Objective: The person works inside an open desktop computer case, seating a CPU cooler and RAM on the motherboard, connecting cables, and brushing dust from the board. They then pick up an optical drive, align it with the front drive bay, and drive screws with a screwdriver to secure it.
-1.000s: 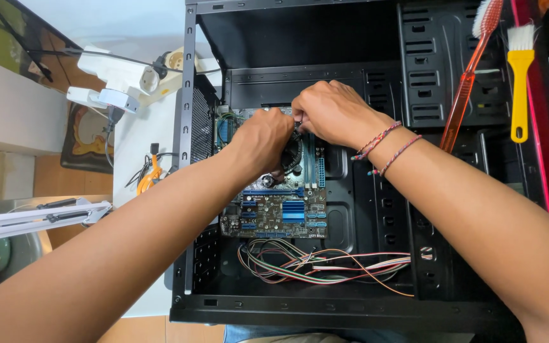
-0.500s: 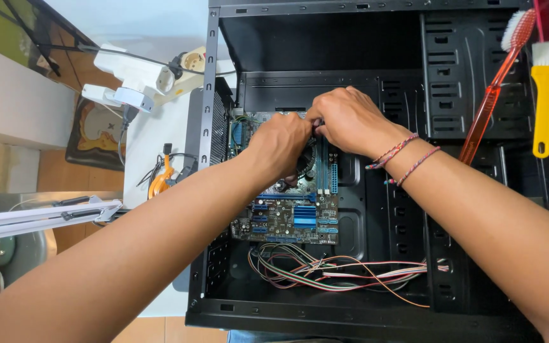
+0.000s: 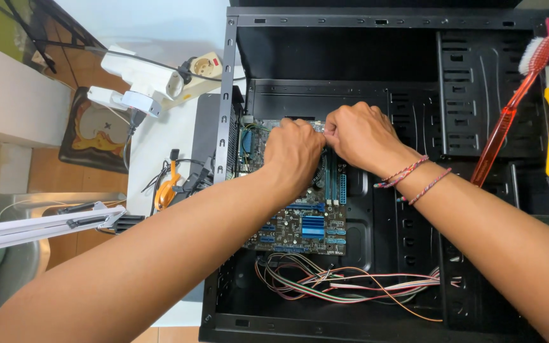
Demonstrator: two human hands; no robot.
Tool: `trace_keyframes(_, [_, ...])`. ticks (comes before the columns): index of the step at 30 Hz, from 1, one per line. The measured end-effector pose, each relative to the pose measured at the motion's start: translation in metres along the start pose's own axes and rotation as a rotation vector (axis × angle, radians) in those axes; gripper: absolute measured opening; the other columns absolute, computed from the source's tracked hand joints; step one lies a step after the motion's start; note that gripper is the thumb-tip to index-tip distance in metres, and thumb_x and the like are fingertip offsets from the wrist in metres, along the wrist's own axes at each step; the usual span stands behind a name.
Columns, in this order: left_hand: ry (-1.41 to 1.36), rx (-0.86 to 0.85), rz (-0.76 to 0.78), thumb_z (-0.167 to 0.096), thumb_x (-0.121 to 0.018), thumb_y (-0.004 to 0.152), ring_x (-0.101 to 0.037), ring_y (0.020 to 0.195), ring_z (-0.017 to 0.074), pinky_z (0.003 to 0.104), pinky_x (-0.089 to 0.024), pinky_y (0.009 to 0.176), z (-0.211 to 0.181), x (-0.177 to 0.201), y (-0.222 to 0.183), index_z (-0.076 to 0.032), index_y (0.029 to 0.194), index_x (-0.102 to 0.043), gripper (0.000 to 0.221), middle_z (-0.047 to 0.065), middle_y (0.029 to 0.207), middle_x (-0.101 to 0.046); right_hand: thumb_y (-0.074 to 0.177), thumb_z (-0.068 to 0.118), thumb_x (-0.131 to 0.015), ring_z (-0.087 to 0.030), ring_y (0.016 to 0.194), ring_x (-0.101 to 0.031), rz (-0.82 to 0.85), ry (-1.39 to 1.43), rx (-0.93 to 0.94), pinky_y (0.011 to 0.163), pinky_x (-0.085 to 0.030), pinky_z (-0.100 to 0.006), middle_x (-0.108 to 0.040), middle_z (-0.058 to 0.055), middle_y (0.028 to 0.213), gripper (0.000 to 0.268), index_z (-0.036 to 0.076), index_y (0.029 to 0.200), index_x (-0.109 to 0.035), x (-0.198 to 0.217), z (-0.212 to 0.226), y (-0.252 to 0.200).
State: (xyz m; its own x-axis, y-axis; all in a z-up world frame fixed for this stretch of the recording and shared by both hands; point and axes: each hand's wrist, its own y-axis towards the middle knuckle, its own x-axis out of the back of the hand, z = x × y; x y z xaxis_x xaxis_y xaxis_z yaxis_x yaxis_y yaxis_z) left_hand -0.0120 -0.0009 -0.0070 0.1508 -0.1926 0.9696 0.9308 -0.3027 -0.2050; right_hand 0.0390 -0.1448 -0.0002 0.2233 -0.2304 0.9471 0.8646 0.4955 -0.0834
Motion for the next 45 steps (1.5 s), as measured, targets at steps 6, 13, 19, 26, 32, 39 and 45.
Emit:
trace_keyframes(6, [0.043,-0.014,0.005,-0.018,-0.084,0.079,-0.067,0.094,0.0246,0.029,-0.059,0.064,-0.003,-0.007,0.005,-0.006,0.098,-0.076,0.024,0.014,0.099,-0.068,0.080,0.008,-0.076,-0.039,0.081,-0.073,-0.064,0.078,0.089,0.075,-0.059,-0.045,-0.073,-0.022,0.081,0.010,0.004,0.089,-0.079,-0.014,-0.007,0.005])
trace_keyframes(13, [0.065,-0.053,0.035,-0.021,-0.087,0.073,-0.067,0.094,0.0279,0.029,-0.061,0.061,-0.002,0.003,0.004,-0.007,0.115,-0.071,0.047,0.018,0.101,-0.068,0.078,0.008,-0.077,-0.038,0.085,-0.074,-0.015,0.195,0.070,0.077,-0.059,-0.043,-0.075,-0.020,0.087,0.016,0.007,0.093,-0.081,-0.008,-0.006,0.010])
trace_keyframes(19, [0.035,-0.053,0.091,-0.025,-0.092,0.069,-0.066,0.100,0.0278,0.029,-0.061,0.067,-0.001,0.007,0.003,-0.004,0.104,-0.074,0.044,0.016,0.103,-0.068,0.078,0.003,-0.072,-0.032,0.083,-0.077,0.003,0.242,0.062,0.077,-0.061,-0.040,-0.078,-0.016,0.083,0.015,0.005,0.092,-0.077,-0.003,-0.008,0.010])
trace_keyframes(26, [0.023,-0.097,0.157,-0.036,-0.098,0.062,-0.066,0.098,0.0284,0.030,-0.063,0.070,0.002,0.015,0.001,0.003,0.107,-0.070,0.066,0.017,0.101,-0.068,0.076,0.006,-0.076,-0.039,0.084,-0.072,-0.039,0.118,0.218,0.076,-0.058,-0.046,-0.075,-0.019,0.083,0.013,0.005,0.089,-0.079,0.006,-0.004,0.005])
trace_keyframes(32, [0.000,-0.087,0.204,-0.051,-0.098,0.057,-0.069,0.101,0.0297,0.033,-0.064,0.073,0.005,0.015,0.003,0.004,0.112,-0.067,0.084,0.017,0.107,-0.069,0.076,0.007,-0.077,-0.040,0.081,-0.071,-0.040,0.031,0.337,0.076,-0.057,-0.047,-0.072,-0.021,0.078,0.008,0.002,0.082,-0.077,0.011,-0.005,0.005])
trace_keyframes(39, [-0.037,-0.105,0.179,-0.050,-0.099,0.055,-0.069,0.103,0.0324,0.034,-0.062,0.075,0.004,0.020,0.000,0.002,0.118,-0.063,0.089,0.019,0.110,-0.068,0.073,0.000,-0.069,-0.038,0.086,-0.071,-0.080,-0.084,0.470,0.079,-0.057,-0.045,-0.072,-0.018,0.081,0.003,0.001,0.074,-0.072,-0.002,-0.013,0.009])
trace_keyframes(45, [-0.062,-0.083,0.157,-0.045,-0.100,0.057,-0.068,0.106,0.0327,0.034,-0.064,0.074,0.004,0.018,-0.002,0.004,0.112,-0.066,0.081,0.019,0.111,-0.068,0.081,0.001,-0.062,-0.039,0.090,-0.070,-0.069,-0.083,0.489,0.082,-0.056,-0.046,-0.071,-0.017,0.087,0.011,0.000,0.083,-0.073,0.000,-0.009,0.006])
